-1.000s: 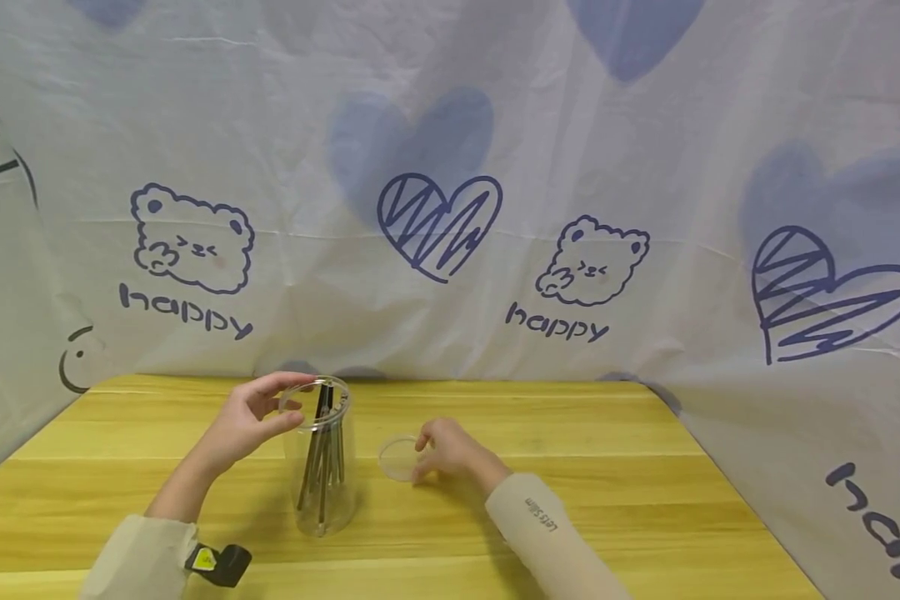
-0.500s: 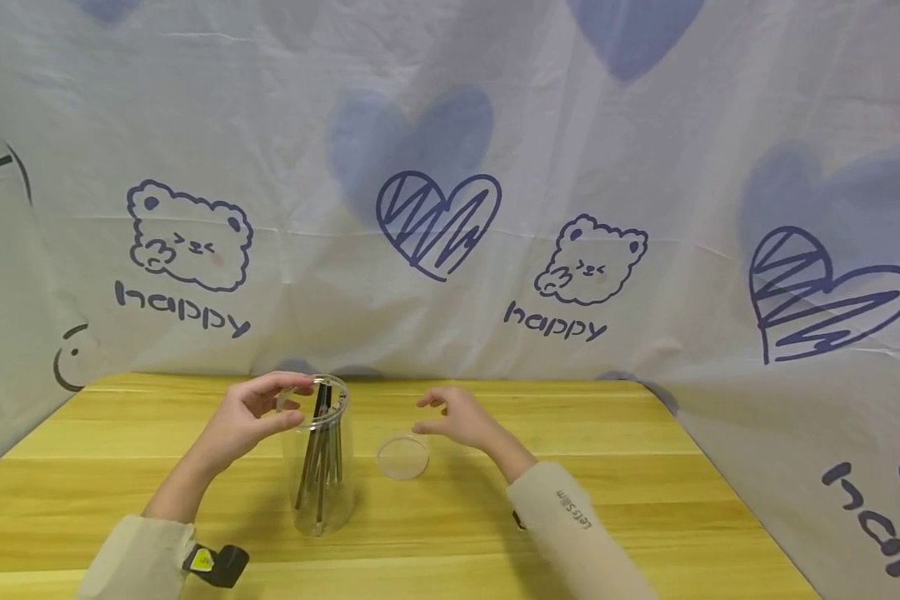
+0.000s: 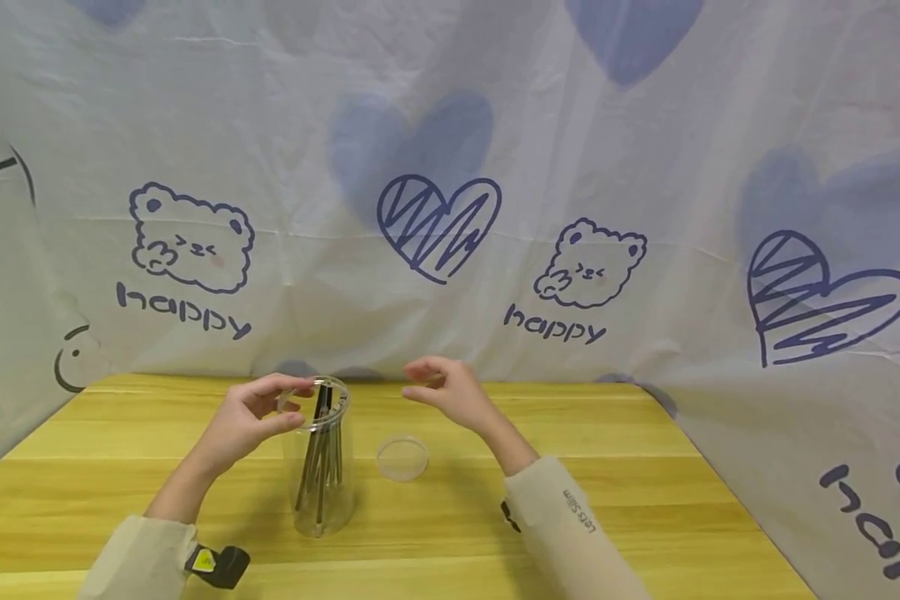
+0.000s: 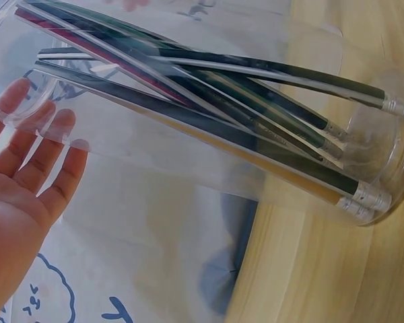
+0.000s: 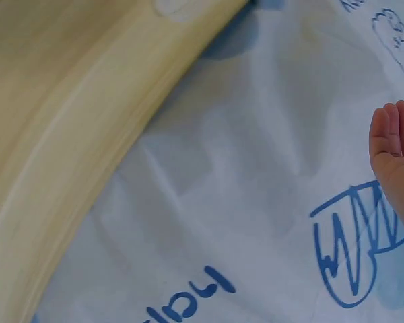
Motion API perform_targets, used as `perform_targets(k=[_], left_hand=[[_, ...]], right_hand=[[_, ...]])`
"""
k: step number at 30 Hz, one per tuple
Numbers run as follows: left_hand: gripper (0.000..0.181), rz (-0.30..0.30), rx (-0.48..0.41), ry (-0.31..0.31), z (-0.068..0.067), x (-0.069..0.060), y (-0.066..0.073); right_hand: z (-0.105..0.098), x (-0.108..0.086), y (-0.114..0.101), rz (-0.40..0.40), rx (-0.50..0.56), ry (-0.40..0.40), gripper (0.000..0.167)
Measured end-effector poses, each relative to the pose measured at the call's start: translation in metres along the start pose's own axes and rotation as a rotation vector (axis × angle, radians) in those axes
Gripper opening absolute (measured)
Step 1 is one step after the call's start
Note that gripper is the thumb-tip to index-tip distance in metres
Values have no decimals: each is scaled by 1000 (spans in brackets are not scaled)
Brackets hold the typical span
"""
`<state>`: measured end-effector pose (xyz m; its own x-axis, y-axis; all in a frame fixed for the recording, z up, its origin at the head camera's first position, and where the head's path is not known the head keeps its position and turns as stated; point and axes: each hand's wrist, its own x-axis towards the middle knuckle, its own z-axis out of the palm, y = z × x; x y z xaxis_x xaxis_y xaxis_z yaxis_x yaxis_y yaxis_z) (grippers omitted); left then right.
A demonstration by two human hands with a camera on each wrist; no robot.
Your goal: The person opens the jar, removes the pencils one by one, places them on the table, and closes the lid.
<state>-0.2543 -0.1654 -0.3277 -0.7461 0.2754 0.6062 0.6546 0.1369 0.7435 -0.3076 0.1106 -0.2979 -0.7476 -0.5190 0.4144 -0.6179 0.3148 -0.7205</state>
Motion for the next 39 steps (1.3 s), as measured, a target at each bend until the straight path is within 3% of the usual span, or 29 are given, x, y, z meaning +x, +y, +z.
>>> perform_targets(k=[8, 12, 16, 25, 34, 39], left_hand=[[33, 18, -11, 9, 2, -2, -1], [34, 9, -14, 11, 3, -2, -4], [34, 18, -11, 12, 3, -1, -6], [33, 45, -23, 13, 3, -3, -5], [33, 71, -11, 20, 2, -3, -6], [33, 91, -19, 15, 3, -1, -6]], right_hand=[[9, 0, -26, -59, 4, -6, 28], [16, 1, -35, -131, -35, -27, 27], [23, 4, -39, -219, -75, -37, 26], [35, 6, -48, -320, -135, -70, 29], [47, 7, -53, -319, -162, -140, 34], [49, 7, -55, -330, -231, -163, 37]])
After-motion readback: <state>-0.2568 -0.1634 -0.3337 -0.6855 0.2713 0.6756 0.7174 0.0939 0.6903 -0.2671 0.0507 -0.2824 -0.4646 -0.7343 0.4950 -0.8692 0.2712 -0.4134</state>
